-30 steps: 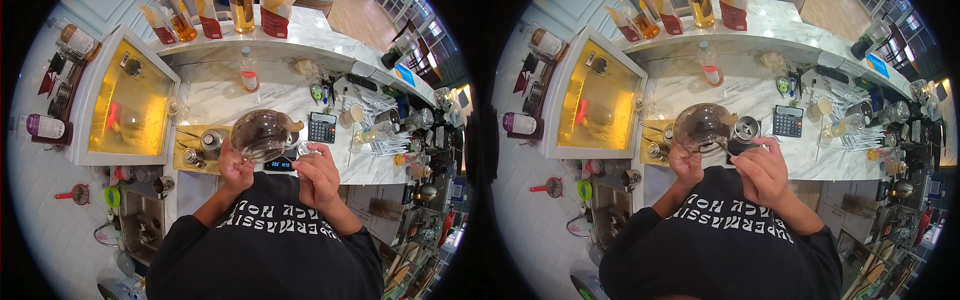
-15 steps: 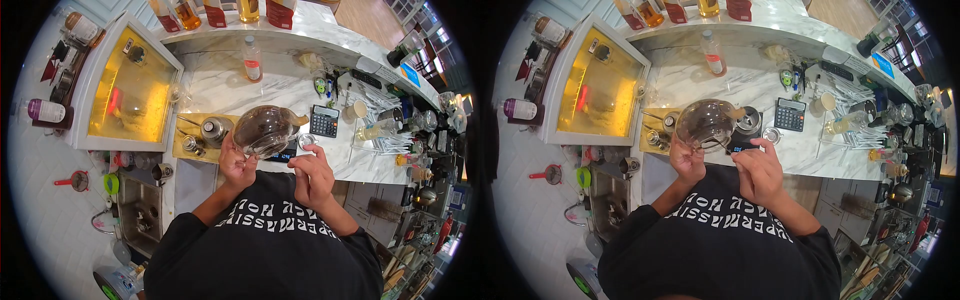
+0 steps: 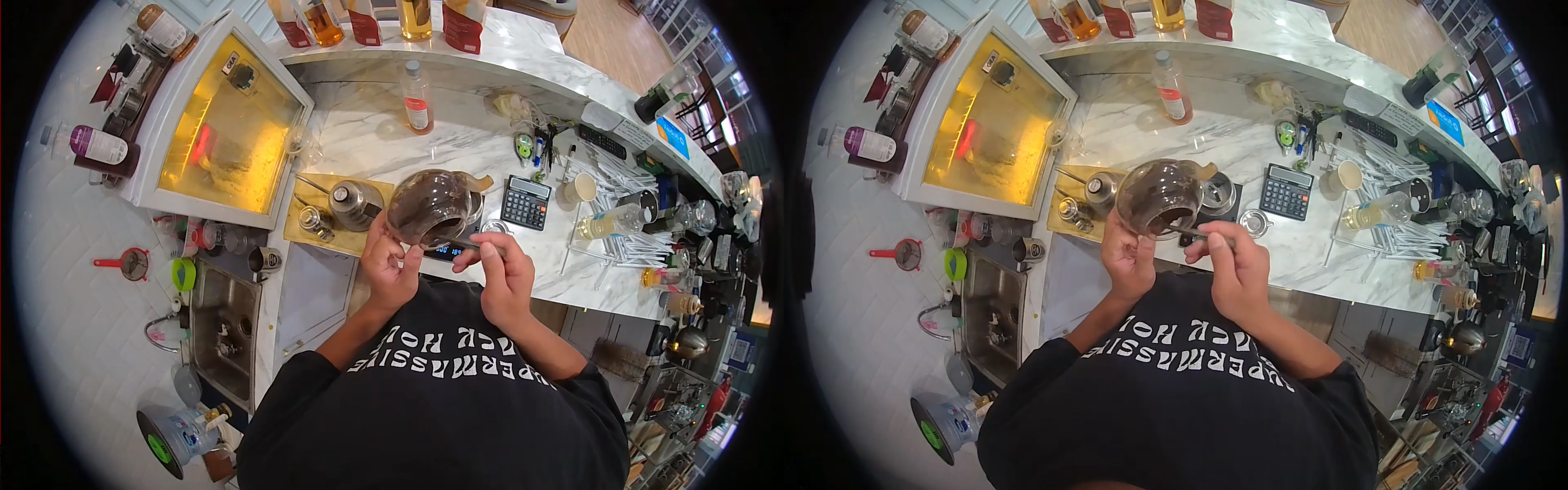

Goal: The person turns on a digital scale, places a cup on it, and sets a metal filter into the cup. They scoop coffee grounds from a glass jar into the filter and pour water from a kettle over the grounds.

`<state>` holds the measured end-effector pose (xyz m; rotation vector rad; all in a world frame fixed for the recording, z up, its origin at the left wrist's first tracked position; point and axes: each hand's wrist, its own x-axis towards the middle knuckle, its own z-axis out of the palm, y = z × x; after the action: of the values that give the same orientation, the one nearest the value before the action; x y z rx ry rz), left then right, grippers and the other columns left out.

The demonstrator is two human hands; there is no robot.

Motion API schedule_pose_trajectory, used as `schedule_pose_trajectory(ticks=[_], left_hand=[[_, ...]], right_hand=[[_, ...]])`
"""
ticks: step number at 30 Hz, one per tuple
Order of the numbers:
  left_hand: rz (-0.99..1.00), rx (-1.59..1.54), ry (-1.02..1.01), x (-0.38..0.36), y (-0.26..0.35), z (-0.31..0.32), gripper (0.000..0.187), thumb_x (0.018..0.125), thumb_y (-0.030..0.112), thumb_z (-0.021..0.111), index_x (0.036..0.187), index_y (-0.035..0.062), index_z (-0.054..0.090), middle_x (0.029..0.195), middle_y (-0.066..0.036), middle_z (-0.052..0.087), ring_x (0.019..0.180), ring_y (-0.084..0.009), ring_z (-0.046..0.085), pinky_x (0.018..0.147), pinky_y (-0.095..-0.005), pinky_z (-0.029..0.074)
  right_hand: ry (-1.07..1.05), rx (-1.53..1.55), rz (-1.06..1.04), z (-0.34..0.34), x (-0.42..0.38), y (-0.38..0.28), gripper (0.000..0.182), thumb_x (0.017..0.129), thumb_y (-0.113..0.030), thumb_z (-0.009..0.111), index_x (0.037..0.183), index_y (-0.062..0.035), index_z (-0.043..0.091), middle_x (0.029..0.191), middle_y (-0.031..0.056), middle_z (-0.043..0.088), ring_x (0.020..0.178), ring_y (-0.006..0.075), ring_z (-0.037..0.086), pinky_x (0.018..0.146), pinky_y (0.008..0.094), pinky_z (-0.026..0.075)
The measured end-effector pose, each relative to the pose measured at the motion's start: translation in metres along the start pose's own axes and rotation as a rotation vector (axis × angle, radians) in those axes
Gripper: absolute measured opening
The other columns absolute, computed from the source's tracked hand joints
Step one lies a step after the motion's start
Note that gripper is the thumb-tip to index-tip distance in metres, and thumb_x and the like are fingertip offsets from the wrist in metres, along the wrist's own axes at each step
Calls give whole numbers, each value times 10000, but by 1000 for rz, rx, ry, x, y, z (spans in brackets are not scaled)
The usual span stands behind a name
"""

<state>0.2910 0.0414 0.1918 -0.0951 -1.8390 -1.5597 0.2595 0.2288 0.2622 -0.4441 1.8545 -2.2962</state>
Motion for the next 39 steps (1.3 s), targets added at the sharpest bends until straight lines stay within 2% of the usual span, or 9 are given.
schedule_pose_trajectory(ticks=[1,8,13,19,29,31,35,38,39], left_hand=[[0,2,8,-2,0,2,322,933,73,720,777,33,441,1367,-359,527,1160,-302,612,955,-360,485],[-132,-18,4,-19,0,15,304,922,28,722,779,26,453,1365,-312,530,1132,-244,603,973,-360,481],[-276,-65,58,-28,0,24,307,944,42,716,782,21,455,1387,-285,530,1109,-178,595,943,-311,489],[-367,-20,105,-33,-16,25,289,1004,55,656,799,40,452,1358,-179,566,948,-105,576,810,-255,497],[-379,-170,247,-34,-46,24,266,1022,37,626,827,49,445,1300,-148,575,1043,-113,566,893,-246,462],[-333,-64,262,-33,-52,20,259,1045,44,574,815,66,457,1143,-103,603,1007,-146,632,917,-330,564],[-335,-109,328,-29,-52,23,256,1046,49,572,816,67,462,1132,-98,603,976,-142,634,903,-328,572],[-327,-102,325,-28,-53,24,258,1045,46,573,815,68,459,1128,-95,602,978,-143,631,898,-327,575],[-330,-110,328,-26,-49,26,257,1045,44,572,815,69,459,1128,-94,602,982,-143,630,897,-327,575]], right_hand=[[-13,26,33,-4,0,4,249,1110,-146,442,1197,40,582,901,182,728,775,224,715,779,347,571],[52,244,246,-24,8,18,248,1100,-155,466,1212,29,589,931,196,736,789,221,721,781,337,568],[71,177,197,-31,13,25,246,1095,-157,487,1207,32,598,919,190,738,772,199,707,769,317,550],[90,150,177,-40,18,34,247,1098,-159,487,1202,32,603,920,182,740,775,192,710,764,303,550],[139,116,101,-72,38,36,249,1098,-157,481,1192,38,605,920,167,731,778,202,713,764,315,553],[176,95,103,-79,44,42,248,1097,-155,482,1191,37,606,914,153,726,770,205,708,757,316,560],[201,49,92,-87,55,70,244,1097,-149,482,1195,37,606,920,147,726,767,203,709,745,308,562],[199,-61,67,-89,60,92,235,1089,-135,494,1206,24,620,927,142,734,759,191,710,731,300,565],[103,-270,-6,-89,59,97,224,1070,-110,518,1221,15,627,943,148,736,784,212,713,742,324,567]])
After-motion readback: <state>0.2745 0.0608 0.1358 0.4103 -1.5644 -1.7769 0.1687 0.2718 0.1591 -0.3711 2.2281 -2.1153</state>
